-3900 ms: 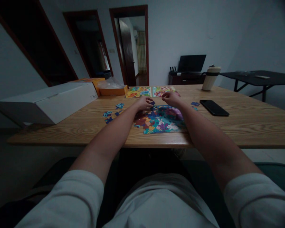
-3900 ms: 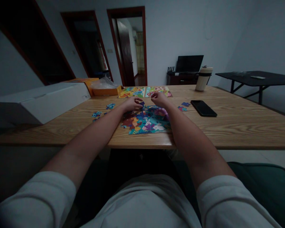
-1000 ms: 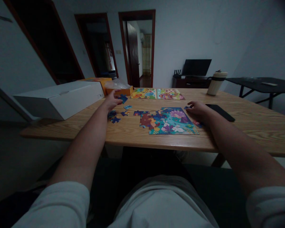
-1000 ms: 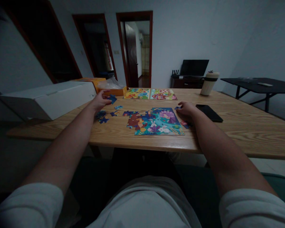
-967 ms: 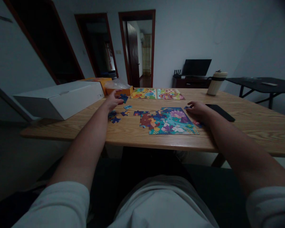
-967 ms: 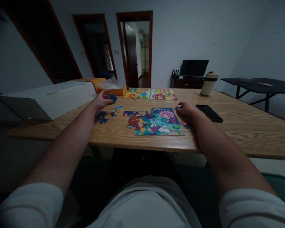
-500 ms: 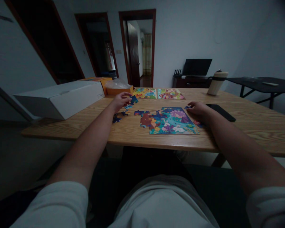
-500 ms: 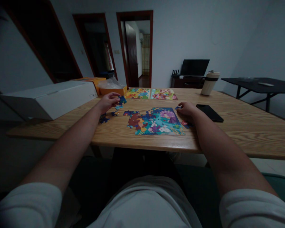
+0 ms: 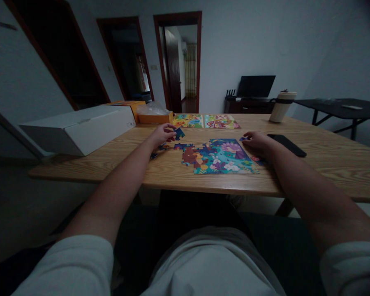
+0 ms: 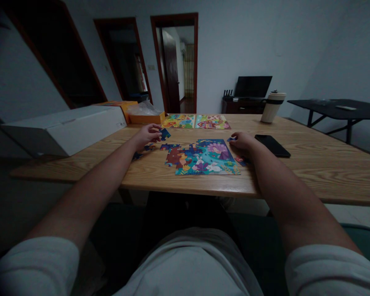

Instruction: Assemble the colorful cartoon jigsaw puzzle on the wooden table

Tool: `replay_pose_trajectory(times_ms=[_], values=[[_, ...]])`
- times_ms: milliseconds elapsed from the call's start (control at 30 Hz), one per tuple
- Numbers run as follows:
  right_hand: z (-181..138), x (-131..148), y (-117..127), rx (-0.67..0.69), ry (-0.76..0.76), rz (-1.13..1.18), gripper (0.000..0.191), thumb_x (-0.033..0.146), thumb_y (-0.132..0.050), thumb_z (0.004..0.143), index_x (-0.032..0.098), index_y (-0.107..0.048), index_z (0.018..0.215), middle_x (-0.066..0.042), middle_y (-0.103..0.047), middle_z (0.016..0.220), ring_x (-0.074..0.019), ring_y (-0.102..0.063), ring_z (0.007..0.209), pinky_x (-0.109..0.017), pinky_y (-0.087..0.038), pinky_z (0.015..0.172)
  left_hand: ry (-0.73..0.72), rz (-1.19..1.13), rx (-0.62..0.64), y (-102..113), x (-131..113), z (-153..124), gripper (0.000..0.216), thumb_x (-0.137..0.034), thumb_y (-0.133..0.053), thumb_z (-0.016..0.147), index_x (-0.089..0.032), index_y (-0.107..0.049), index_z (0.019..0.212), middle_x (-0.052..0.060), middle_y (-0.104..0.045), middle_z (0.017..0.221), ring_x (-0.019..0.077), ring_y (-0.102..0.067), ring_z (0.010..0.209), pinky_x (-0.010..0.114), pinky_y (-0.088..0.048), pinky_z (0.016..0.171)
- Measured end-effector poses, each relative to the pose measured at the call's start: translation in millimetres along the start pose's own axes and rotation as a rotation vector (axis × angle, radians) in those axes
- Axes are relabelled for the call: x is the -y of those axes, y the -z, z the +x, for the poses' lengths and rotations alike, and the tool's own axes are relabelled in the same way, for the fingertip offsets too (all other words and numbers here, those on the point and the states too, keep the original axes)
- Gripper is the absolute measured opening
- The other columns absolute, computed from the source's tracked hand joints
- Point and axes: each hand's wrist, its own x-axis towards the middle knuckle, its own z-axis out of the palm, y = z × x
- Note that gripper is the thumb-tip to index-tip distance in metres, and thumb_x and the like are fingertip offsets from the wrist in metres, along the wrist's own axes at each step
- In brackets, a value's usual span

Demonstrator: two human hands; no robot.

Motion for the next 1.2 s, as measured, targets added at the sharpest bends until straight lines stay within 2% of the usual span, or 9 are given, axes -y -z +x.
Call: replay_pose_trajectory(times_ms=[167, 300, 433, 600, 667, 833, 1033, 1200], values=[[-1.2, 1.0, -0.2, -0.021, 0.011, 0.007, 0.045, 0.04, -0.063, 0.088, 0.017, -0.066, 0.127, -0.015, -0.073, 0.117, -0.0294, -0.069, 0.1, -0.034, -0.053, 0.084, 0.032, -0.087, 0.018, -15.1, -13.0, -11.7, 0.05, 0.003, -0.055, 0.083, -0.02, -0.053, 0.127, -0.003, -0.067, 0.074, 0.0133, -0.068, 0.063, 0.028, -0.054, 0.068], [-2.6, 2.5, -0.4, -0.027, 0.0, -0.005, 0.044, 0.04, -0.064, 0.088, 0.019, -0.067, 0.126, -0.013, -0.074, 0.115, -0.0283, -0.069, 0.097, -0.033, -0.052, 0.081, 0.039, -0.125, 0.081, -23.8, -17.4, -14.2, 0.034, 0.001, -0.058, 0.084, -0.017, -0.058, 0.112, 0.001, -0.069, 0.079, 0.0142, -0.068, 0.065, 0.03, -0.054, 0.07], [-1.6, 2.3, -1.4, -0.023, 0.01, -0.006, 0.046, 0.038, -0.063, 0.088, 0.017, -0.066, 0.129, -0.015, -0.073, 0.115, -0.0294, -0.069, 0.098, -0.034, -0.051, 0.081, 0.006, -0.076, 0.07, -24.3, -9.9, -5.6, 0.031, -0.004, -0.071, 0.08, -0.02, -0.055, 0.102, 0.0, -0.07, 0.078, 0.0125, -0.064, 0.062, 0.024, -0.048, 0.06], [1.8, -0.4, -2.7, 0.003, 0.013, 0.014, 0.048, 0.037, -0.062, 0.089, 0.016, -0.064, 0.132, -0.016, -0.071, 0.122, -0.0297, -0.068, 0.103, -0.034, -0.051, 0.085, 0.0, -0.013, 0.029, -22.3, -1.8, 2.2, 0.021, -0.009, -0.071, 0.083, -0.019, -0.055, 0.093, -0.001, -0.067, 0.071, 0.0099, -0.058, 0.057, 0.02, -0.04, 0.054], [1.6, -0.2, -2.5, 0.006, 0.011, 0.002, 0.048, 0.037, -0.062, 0.088, 0.017, -0.064, 0.132, -0.016, -0.071, 0.122, -0.03, -0.068, 0.103, -0.035, -0.051, 0.085, 0.012, -0.026, 0.017, -22.8, -4.0, -0.9, 0.023, -0.006, -0.069, 0.083, -0.019, -0.054, 0.094, -0.002, -0.066, 0.07, 0.0097, -0.058, 0.056, 0.021, -0.042, 0.056], [-1.4, 2.0, -1.3, -0.006, 0.005, -0.004, 0.047, 0.041, -0.061, 0.088, 0.019, -0.065, 0.129, -0.015, -0.072, 0.118, -0.0307, -0.068, 0.101, -0.036, -0.052, 0.084, 0.018, -0.046, 0.035, -22.1, -13.2, -11.9, 0.044, 0.001, -0.063, 0.083, -0.021, -0.053, 0.119, -0.003, -0.065, 0.075, 0.0129, -0.065, 0.061, 0.025, -0.049, 0.061], [-4.7, 4.1, 1.5, 0.0, 0.015, 0.0, 0.041, 0.038, -0.061, 0.088, 0.019, -0.068, 0.124, -0.014, -0.074, 0.113, -0.0281, -0.069, 0.097, -0.034, -0.052, 0.082, 0.062, 0.102, -0.018, -12.3, -4.4, -5.6, 0.025, -0.007, -0.067, 0.085, -0.017, -0.064, 0.108, 0.0, -0.063, 0.075, 0.0109, -0.061, 0.061, 0.018, -0.04, 0.051], [-6.2, 5.3, 2.5, -0.007, 0.011, 0.002, 0.039, 0.04, -0.061, 0.088, 0.021, -0.069, 0.121, -0.013, -0.074, 0.11, -0.029, -0.069, 0.096, -0.035, -0.052, 0.082, 0.072, 0.096, 0.002, -9.7, 0.2, -3.5, 0.033, -0.006, -0.064, 0.084, -0.018, -0.065, 0.115, -0.002, -0.058, 0.072, 0.0086, -0.054, 0.054, 0.018, -0.036, 0.047]])
